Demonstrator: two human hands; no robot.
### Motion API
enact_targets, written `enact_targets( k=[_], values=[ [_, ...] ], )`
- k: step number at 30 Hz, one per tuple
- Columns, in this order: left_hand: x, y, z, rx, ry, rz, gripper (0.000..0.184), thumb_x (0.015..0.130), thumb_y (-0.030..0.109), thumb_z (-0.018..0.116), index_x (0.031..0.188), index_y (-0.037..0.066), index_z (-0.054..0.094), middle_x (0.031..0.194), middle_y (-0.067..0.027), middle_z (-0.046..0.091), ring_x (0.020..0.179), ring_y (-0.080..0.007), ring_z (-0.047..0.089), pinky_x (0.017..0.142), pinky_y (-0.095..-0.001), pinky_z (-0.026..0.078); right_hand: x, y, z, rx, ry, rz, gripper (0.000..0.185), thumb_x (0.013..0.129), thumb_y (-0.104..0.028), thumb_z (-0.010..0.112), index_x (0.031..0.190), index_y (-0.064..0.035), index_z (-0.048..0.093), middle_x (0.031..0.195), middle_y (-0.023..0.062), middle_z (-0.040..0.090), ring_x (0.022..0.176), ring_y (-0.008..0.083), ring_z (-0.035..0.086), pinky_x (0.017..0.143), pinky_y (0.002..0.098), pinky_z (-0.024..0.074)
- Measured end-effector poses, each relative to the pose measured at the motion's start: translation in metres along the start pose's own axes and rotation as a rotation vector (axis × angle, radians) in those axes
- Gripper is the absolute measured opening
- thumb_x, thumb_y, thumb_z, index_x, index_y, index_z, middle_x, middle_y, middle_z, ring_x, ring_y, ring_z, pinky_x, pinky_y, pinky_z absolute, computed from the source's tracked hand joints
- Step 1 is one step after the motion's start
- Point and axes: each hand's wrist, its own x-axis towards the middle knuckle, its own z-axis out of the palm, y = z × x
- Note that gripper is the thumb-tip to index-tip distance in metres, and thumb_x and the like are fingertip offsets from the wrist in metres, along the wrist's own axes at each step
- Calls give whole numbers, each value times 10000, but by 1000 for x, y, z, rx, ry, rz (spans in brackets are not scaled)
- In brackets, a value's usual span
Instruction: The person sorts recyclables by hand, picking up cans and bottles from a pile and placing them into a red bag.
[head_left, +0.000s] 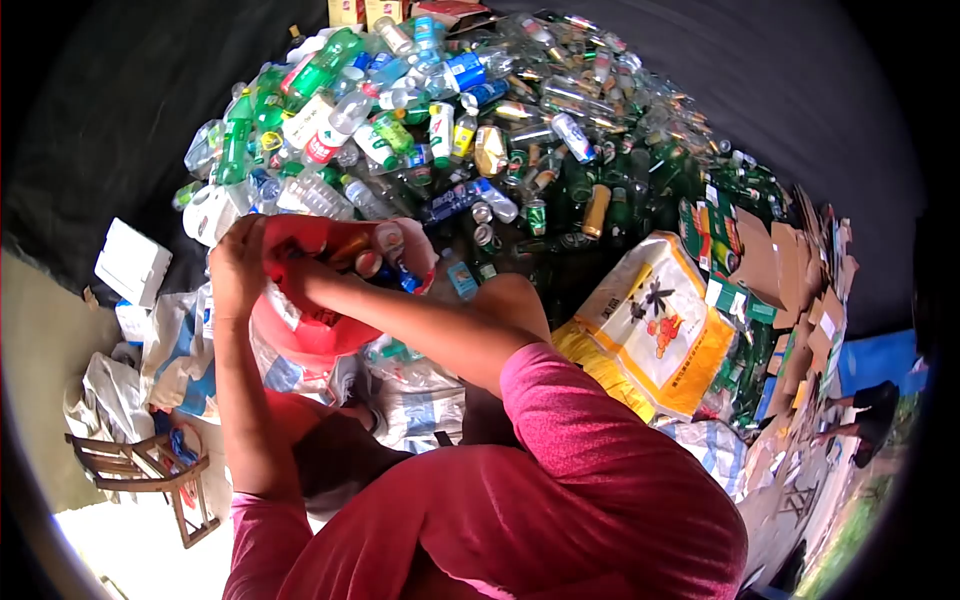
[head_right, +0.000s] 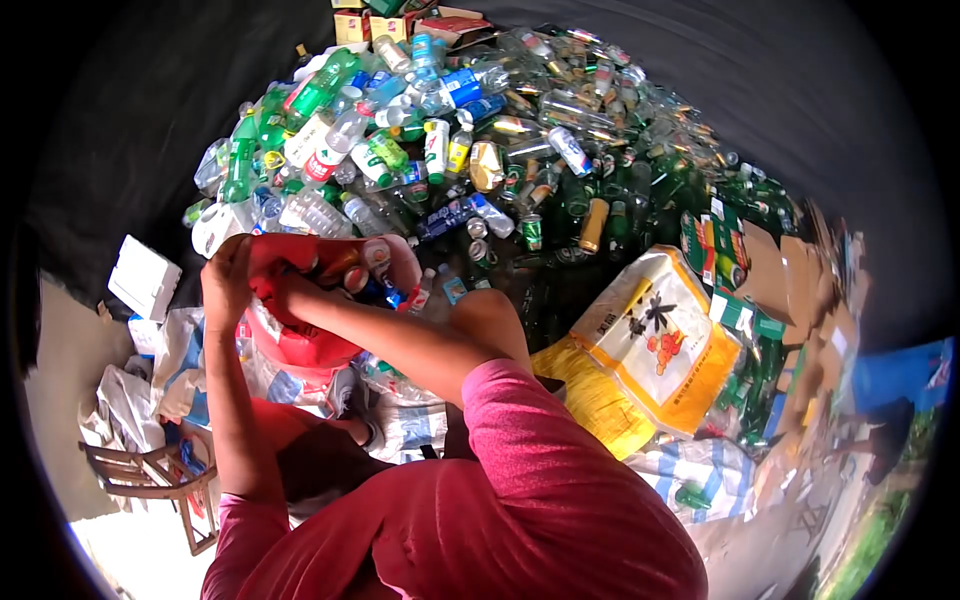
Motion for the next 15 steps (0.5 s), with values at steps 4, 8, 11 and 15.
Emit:
enact_targets(
  k=[4, 8, 11, 15],
  values=[
    [2, -8, -4, 18, 38, 6, 275, 990, 243, 610, 1089, 8, 713, 879, -220, 709, 792, -327, 723, 735, -369, 539, -35, -2, -57, 65, -120, 33, 285, 834, -193, 642, 1024, 7, 713, 1050, 247, 703, 1007, 384, 685, 882, 467, 520],
    [4, -10, -5, 53, 64, 81, 265, 988, 235, 610, 1080, 8, 711, 864, -216, 704, 770, -342, 714, 720, -362, 536, -95, 4, -122, 27, -233, -48, 353, 803, -329, 703, 1027, -59, 751, 1011, 205, 725, 980, 364, 689, 860, 455, 529],
    [6, -11, -5, 69, 81, 109, 263, 986, 232, 608, 1073, 6, 710, 873, -219, 703, 788, -353, 713, 730, -367, 537, -118, 39, -150, 8, -341, -75, 361, 817, -365, 724, 1022, -71, 754, 949, 157, 735, 894, 294, 702, 788, 408, 532],
    [7, -14, -3, 96, 60, 130, 263, 985, 232, 605, 1072, 7, 710, 901, -225, 705, 827, -368, 713, 757, -374, 537, -164, 81, -223, 70, -267, 86, 312, 897, -315, 713, 1071, -55, 712, 944, 78, 727, 882, 149, 669, 773, 331, 514]
  ],
)
